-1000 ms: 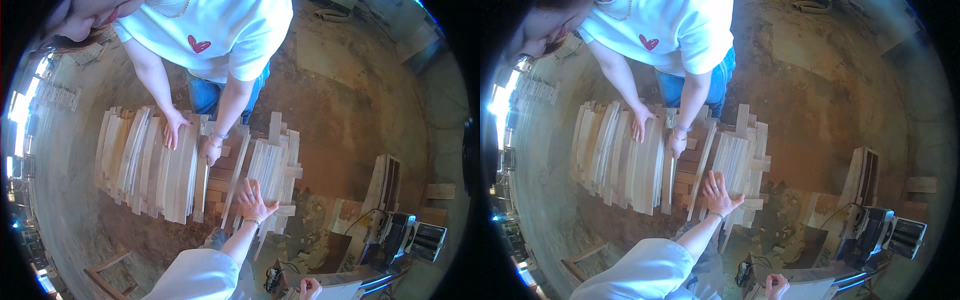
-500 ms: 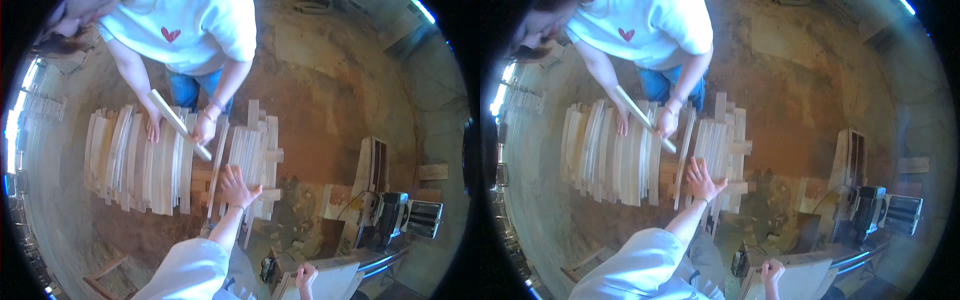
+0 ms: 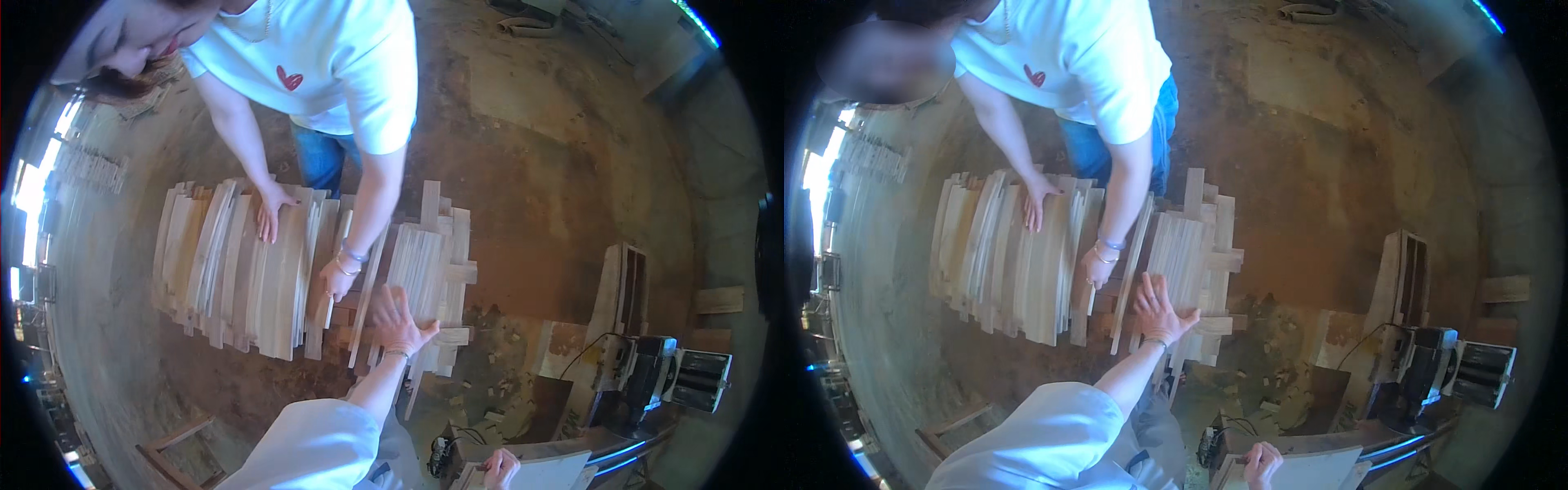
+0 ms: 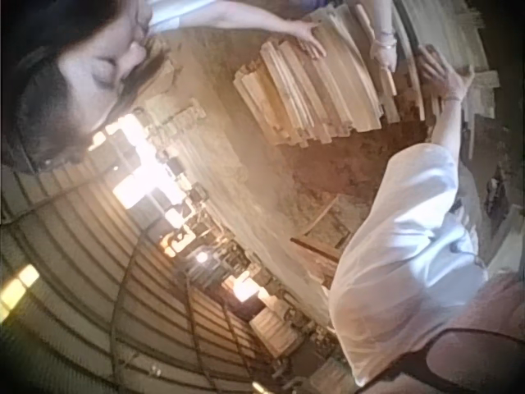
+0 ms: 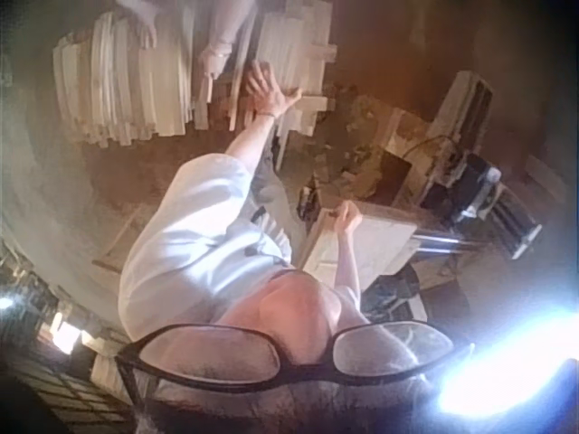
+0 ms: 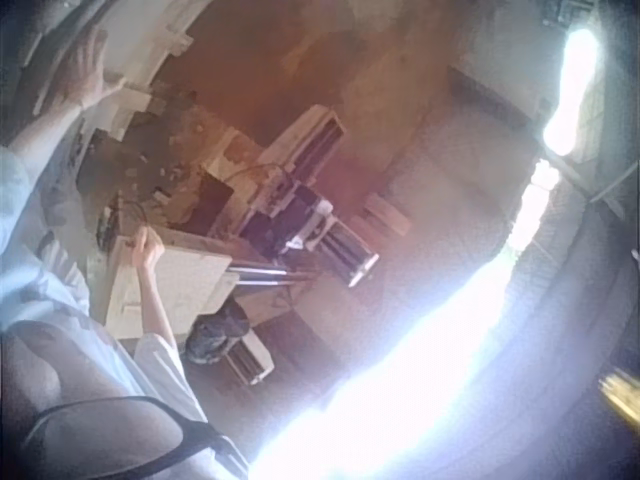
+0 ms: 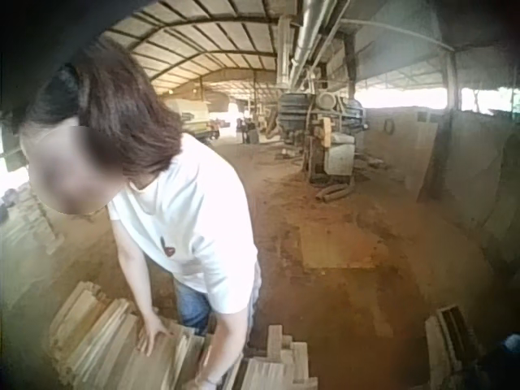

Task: The person cuts wooden boards using a table saw machine and stacks the cut wooden pieces onto a workbench by hand.

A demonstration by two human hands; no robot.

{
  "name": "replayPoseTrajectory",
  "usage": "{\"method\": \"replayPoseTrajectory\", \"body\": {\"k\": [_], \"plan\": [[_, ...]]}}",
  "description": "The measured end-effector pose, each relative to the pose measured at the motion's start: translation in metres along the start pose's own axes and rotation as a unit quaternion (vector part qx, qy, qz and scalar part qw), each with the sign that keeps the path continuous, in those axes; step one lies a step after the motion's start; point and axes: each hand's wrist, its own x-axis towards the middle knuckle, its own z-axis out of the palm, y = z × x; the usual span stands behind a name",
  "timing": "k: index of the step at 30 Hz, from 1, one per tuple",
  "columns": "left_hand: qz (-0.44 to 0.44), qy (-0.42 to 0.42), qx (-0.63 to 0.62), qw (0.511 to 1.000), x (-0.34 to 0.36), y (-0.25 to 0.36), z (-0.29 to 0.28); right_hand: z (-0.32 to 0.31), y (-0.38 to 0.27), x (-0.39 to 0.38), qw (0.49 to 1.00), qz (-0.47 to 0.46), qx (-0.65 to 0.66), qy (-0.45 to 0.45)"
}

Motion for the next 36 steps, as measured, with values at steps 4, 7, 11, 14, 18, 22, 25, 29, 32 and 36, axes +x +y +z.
{"method": "replayPoseTrajectory", "body": {"k": [4,7,11,14,18,22,25,29,32,36], "plan": [[-0.001,0.001,-0.015,1.0,-0.002,0.005,0.001,-0.005,-0.016,0.004,0.997,-0.071,-0.002,0.008],[-0.006,-0.007,-0.014,1.0,-0.004,0.007,0.003,-0.005,0.0,0.003,0.996,-0.082,0.029,0.01],[-0.008,-0.024,-0.005,1.0,-0.006,0.01,0.005,-0.004,0.007,-0.002,0.992,-0.091,0.084,0.003],[-0.026,-0.046,0.002,0.999,-0.007,0.001,0.0,-0.005,-0.008,0.008,0.99,-0.095,0.099,-0.022],[0.006,-0.002,-0.024,1.0,-0.004,0.016,0.0,-0.016,-0.03,0.011,0.998,-0.045,0.035,-0.026],[0.006,0.0,-0.024,1.0,-0.002,0.002,0.004,-0.018,-0.065,0.025,0.998,-0.038,0.014,-0.048],[-0.016,-0.037,-0.004,0.999,-0.003,0.003,0.004,-0.016,-0.065,0.026,0.998,-0.027,0.001,-0.055],[-0.02,-0.032,-0.026,0.999,0.001,0.004,0.001,-0.018,-0.061,0.024,0.998,-0.016,0.007,-0.059],[-0.011,-0.03,0.005,0.999,-0.004,0.012,0.002,-0.015,-0.041,0.023,0.998,-0.043,0.0,-0.052],[0.003,0.0,-0.028,1.0,-0.004,0.007,0.005,-0.015,-0.035,0.02,0.998,-0.035,-0.011,-0.059]]}}
